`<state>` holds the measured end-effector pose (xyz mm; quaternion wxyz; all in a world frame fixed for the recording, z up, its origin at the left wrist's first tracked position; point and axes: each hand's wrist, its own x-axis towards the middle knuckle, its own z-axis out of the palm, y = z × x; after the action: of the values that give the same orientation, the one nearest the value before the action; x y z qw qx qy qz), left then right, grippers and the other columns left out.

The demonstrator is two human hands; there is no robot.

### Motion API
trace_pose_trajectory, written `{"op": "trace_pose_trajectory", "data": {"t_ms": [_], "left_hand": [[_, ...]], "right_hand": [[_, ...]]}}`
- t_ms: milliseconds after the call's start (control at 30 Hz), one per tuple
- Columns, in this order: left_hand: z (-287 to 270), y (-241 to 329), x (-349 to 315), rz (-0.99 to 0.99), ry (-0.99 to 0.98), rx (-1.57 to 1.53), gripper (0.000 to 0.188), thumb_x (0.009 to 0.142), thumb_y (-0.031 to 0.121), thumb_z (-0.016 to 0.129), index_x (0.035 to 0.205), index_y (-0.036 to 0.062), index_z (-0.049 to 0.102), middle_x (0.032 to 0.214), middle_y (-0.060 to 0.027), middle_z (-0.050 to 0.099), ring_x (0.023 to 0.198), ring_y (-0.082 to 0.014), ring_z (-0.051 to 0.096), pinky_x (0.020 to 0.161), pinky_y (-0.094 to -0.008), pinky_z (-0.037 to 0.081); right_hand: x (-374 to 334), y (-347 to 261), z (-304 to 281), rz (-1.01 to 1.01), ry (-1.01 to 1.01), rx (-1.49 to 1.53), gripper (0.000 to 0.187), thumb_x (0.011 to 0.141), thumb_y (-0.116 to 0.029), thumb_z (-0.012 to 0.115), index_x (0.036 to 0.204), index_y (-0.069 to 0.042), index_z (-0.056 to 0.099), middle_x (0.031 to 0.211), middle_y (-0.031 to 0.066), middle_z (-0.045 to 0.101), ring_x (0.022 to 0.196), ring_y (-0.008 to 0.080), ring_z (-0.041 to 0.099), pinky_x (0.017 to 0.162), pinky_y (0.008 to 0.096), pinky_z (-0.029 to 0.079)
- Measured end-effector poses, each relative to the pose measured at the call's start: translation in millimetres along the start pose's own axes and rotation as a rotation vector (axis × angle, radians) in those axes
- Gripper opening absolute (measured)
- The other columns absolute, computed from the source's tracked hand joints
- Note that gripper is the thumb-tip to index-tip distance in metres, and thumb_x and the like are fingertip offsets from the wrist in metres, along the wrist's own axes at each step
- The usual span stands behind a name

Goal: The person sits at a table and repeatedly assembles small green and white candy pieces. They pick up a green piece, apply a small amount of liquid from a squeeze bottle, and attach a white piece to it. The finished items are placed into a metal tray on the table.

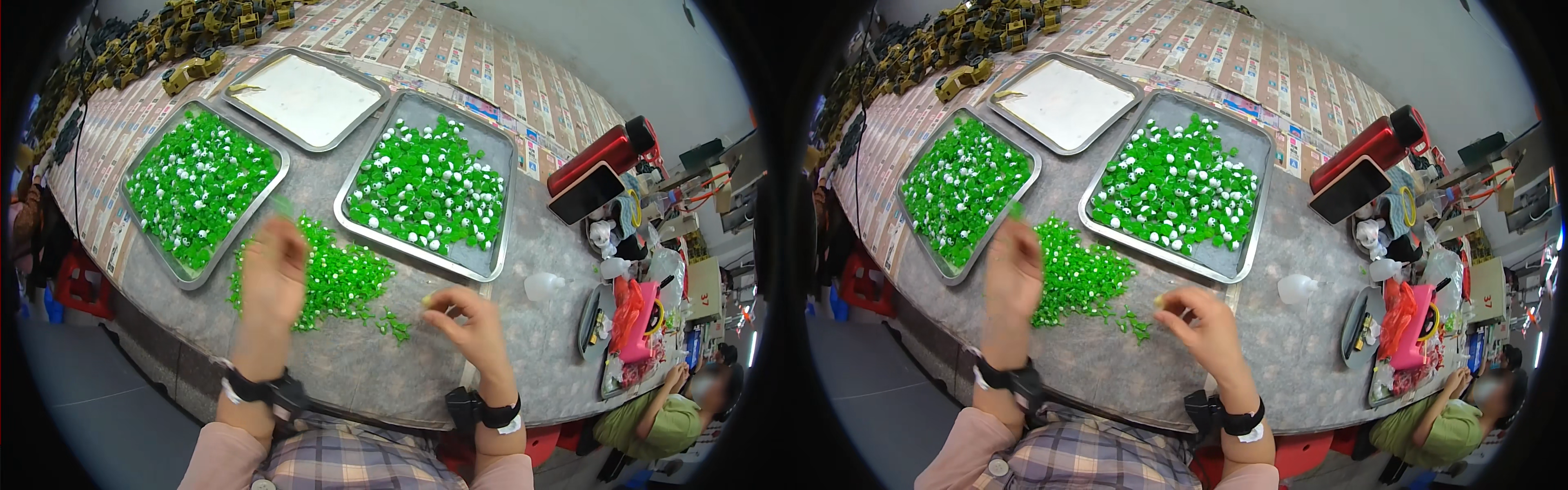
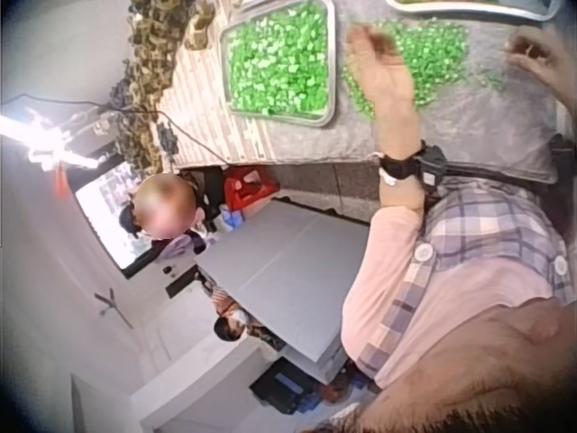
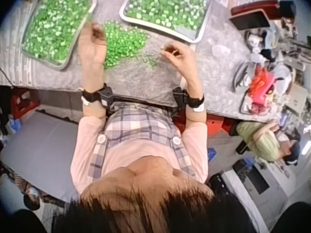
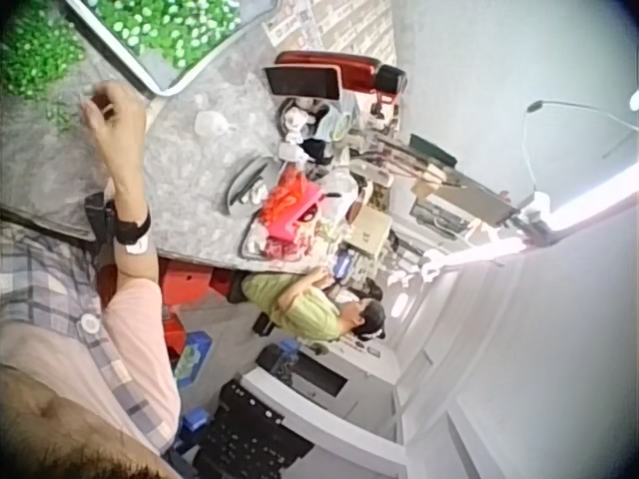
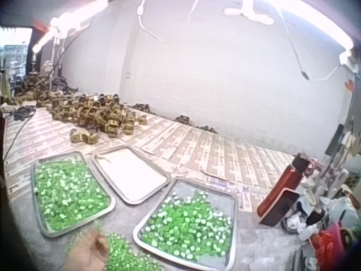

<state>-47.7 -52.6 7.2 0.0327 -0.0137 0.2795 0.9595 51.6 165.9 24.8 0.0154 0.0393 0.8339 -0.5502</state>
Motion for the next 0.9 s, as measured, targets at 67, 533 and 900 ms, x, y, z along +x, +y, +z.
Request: {"op": "trace_pose_trajectory", "data": {"t_ms": [67,533,900], "left_hand": [[-8,36,22,-0.001,0.189,-0.364,0.027,0.082,0.013,0.049,0.103,-0.0022,0.046,0.082,-0.0058,0.054,0.067,-0.0092,0.052,0.059,-0.0171,0.048],[41,-38,-49,-0.055,-0.76,1.205,0.023,0.074,0.007,0.056,0.096,0.0108,0.059,0.081,-0.003,0.055,0.07,-0.0144,0.053,0.061,-0.0246,0.043],[27,-46,-46,-0.195,-0.561,0.943,0.012,0.071,0.005,0.059,0.083,0.0027,0.06,0.074,-0.0037,0.058,0.066,-0.0119,0.054,0.06,-0.0232,0.044]], "right_hand": [[-1,-3,0,0.002,-0.153,-0.226,0.019,0.068,-0.014,0.061,0.082,-0.003,0.056,0.068,0.0088,0.054,0.059,0.0199,0.054,0.054,0.0283,0.042],[-4,4,-13,0.168,-0.192,-0.1,0.014,0.07,-0.011,0.06,0.08,-0.002,0.055,0.066,0.0021,0.054,0.057,0.0041,0.048,0.054,0.0182,0.039],[-25,8,-45,-0.077,0.612,-0.059,0.013,0.072,-0.008,0.06,0.082,-0.001,0.056,0.072,0.0011,0.055,0.065,0.0086,0.05,0.058,0.0191,0.04]]}}
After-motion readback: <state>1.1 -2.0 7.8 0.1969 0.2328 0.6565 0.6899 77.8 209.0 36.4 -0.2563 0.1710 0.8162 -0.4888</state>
